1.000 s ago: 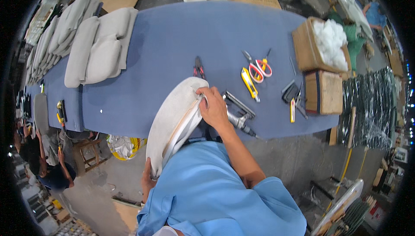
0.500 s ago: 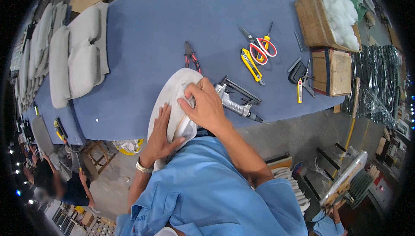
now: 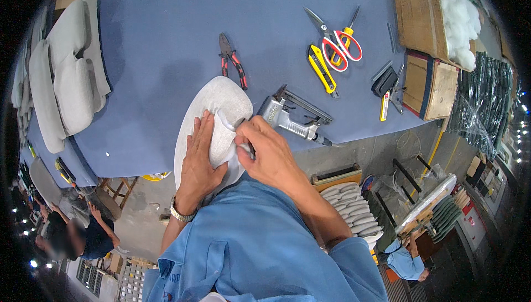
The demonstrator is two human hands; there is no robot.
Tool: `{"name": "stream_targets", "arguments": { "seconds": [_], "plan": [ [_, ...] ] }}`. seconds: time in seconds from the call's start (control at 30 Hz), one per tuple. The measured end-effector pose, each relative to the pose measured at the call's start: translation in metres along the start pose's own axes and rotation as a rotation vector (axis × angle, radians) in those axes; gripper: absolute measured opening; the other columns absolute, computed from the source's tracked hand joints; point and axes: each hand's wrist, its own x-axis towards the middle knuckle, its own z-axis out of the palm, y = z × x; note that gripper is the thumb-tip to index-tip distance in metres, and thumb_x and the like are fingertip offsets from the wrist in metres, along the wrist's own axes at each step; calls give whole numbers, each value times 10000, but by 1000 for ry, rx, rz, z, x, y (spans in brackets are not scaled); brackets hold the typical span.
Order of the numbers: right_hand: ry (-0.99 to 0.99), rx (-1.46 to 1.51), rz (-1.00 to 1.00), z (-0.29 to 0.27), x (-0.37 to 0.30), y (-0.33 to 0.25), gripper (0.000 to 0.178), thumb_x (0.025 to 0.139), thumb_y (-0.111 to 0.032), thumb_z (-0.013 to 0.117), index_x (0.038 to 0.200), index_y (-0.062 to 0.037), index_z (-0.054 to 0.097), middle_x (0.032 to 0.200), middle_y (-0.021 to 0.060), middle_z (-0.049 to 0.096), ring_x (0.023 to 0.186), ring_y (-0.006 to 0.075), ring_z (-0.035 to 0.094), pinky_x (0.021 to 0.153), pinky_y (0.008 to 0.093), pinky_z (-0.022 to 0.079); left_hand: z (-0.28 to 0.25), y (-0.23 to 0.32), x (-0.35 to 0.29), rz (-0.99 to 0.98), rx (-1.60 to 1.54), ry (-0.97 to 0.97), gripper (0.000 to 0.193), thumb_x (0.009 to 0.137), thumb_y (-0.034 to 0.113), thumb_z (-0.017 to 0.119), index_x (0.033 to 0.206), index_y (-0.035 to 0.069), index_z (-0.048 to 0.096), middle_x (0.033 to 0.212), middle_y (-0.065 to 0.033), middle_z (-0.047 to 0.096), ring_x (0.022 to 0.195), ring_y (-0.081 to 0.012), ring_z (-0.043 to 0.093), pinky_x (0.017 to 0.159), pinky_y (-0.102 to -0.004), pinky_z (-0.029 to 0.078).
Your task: The person assembles a cushion by inserting a foam insert into a fabric cover, trimming excess fabric with scissors, and securing the edges with a staple gun. The finished cushion is placed on a stack of completed units.
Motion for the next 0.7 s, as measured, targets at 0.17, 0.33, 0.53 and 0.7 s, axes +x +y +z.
{"name": "stream_targets", "arguments": {
  "seconds": [0.17, 0.33, 0.53, 0.7],
  "plan": [
    [30, 128, -34, -1, 8, 14, 159, 878, -114, 734, 976, -37, 636, 859, 97, 541, 743, 253, 589, 657, 363, 473, -5, 8, 4, -38, 22, -45, 1092, 732, 27, 748, 1670, 140, 201, 1734, -140, 196, 1581, -456, 156, 1188, -705, 252],
    [104, 12, -21, 6, 9, 3, 246, 931, -252, 754, 901, -28, 656, 824, 114, 524, 708, 267, 577, 609, 378, 453, 0, 12, 6, -15, 65, -45, 1092, 703, -13, 705, 1668, 198, 239, 1742, -123, 177, 1570, -493, 151, 1168, -727, 276],
    [189, 257, -64, 24, 7, 23, 260, 975, -163, 724, 825, 29, 632, 775, 70, 489, 698, 174, 472, 623, 332, 395, -6, 6, 7, 43, 66, -43, 1102, 681, -41, 682, 1662, 229, 259, 1743, -117, 169, 1563, -503, 161, 1182, -699, 293],
    [139, 479, -76, 28, 6, 28, 291, 1017, -184, 677, 826, 30, 629, 798, 59, 513, 716, 137, 470, 634, 310, 392, -17, 4, 10, 30, 12, -86, 1099, 679, -26, 699, 1661, 184, 252, 1740, -130, 173, 1558, -509, 167, 1218, -646, 273]
  ]
}}
